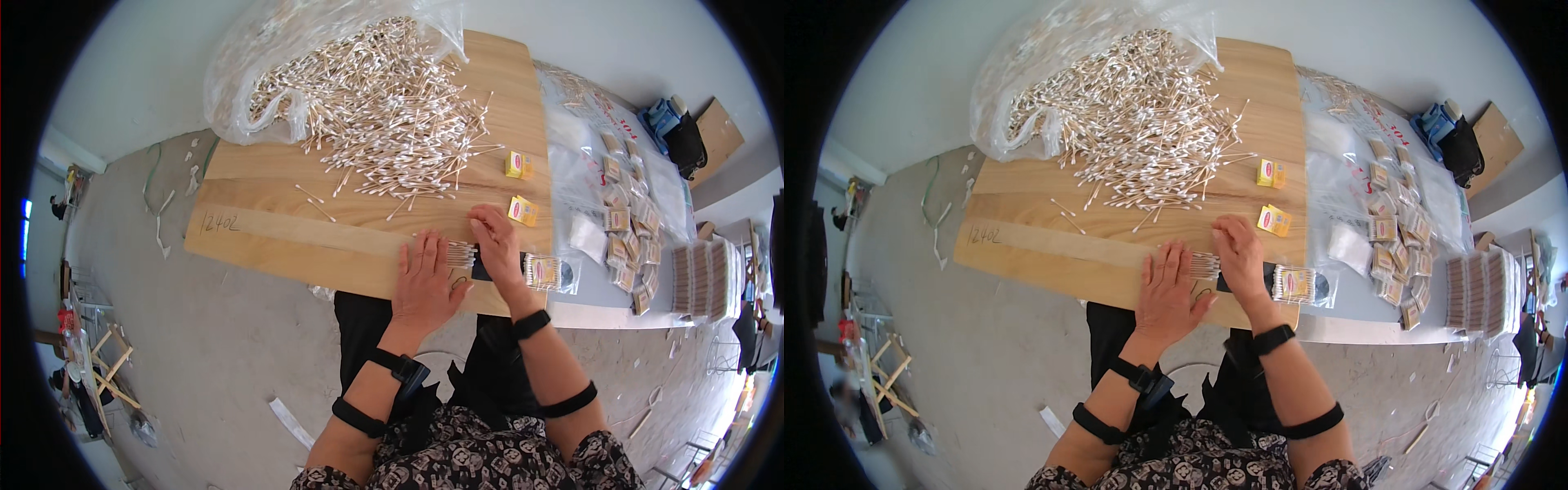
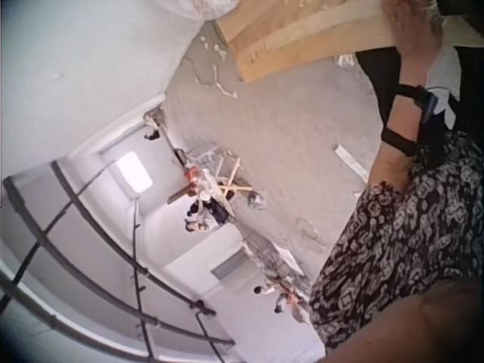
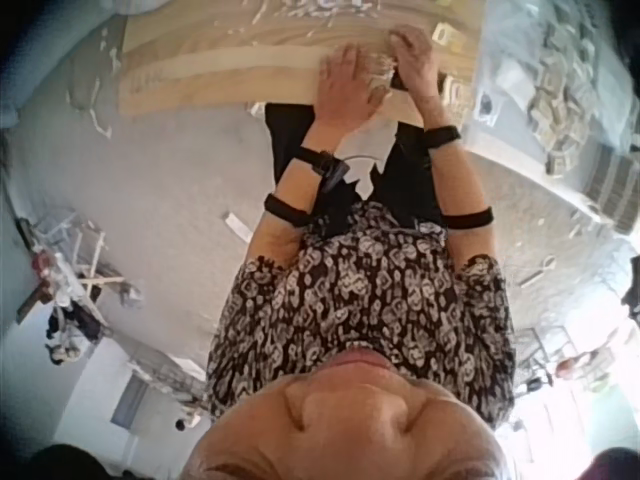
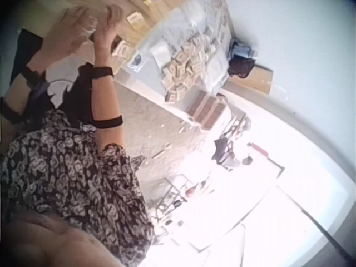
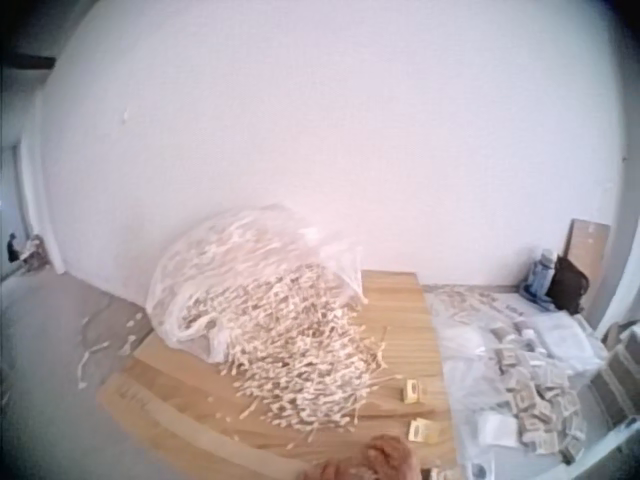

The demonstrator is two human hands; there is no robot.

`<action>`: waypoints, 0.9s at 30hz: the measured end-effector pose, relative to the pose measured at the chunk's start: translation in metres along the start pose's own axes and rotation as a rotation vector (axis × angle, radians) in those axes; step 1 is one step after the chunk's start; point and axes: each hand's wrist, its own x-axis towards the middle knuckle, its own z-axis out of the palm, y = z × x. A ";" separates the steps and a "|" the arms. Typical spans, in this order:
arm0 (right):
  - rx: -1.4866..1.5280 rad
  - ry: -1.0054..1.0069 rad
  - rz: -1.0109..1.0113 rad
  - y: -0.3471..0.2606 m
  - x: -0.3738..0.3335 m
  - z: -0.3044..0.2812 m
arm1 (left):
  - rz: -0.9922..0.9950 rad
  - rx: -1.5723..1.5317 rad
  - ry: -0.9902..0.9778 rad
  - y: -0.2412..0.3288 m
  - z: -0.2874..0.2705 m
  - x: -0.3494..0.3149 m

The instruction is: Sorting a large pile of cotton swabs and placing specific counts into small plastic bags for packaging.

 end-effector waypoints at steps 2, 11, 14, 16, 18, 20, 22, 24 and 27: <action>0.027 0.005 0.044 -0.005 -0.019 -0.004 | 0.016 0.021 -0.010 -0.001 -0.002 -0.003; 0.486 0.201 0.253 -0.012 -0.050 0.005 | -0.079 -0.004 -0.135 0.001 -0.009 0.010; 0.548 0.217 0.282 -0.013 -0.045 0.011 | -0.123 -0.551 0.321 -0.016 0.005 0.015; 0.588 0.233 0.299 -0.010 -0.044 0.013 | -0.265 -0.887 0.399 -0.013 0.005 0.022; 0.589 0.229 0.267 -0.010 -0.044 0.016 | -0.264 -0.916 0.369 -0.004 0.015 0.027; 0.557 0.215 0.272 -0.013 -0.045 0.019 | -0.266 -0.941 0.345 0.002 0.020 0.026; 0.514 0.209 0.278 -0.013 -0.045 0.017 | -0.260 -0.944 0.322 0.014 0.015 0.026; 0.694 0.236 0.349 -0.011 -0.045 0.015 | -0.218 -0.843 0.305 0.013 0.015 0.025; 0.744 0.285 0.327 -0.005 -0.044 0.007 | -0.045 -0.441 0.211 0.009 0.008 0.022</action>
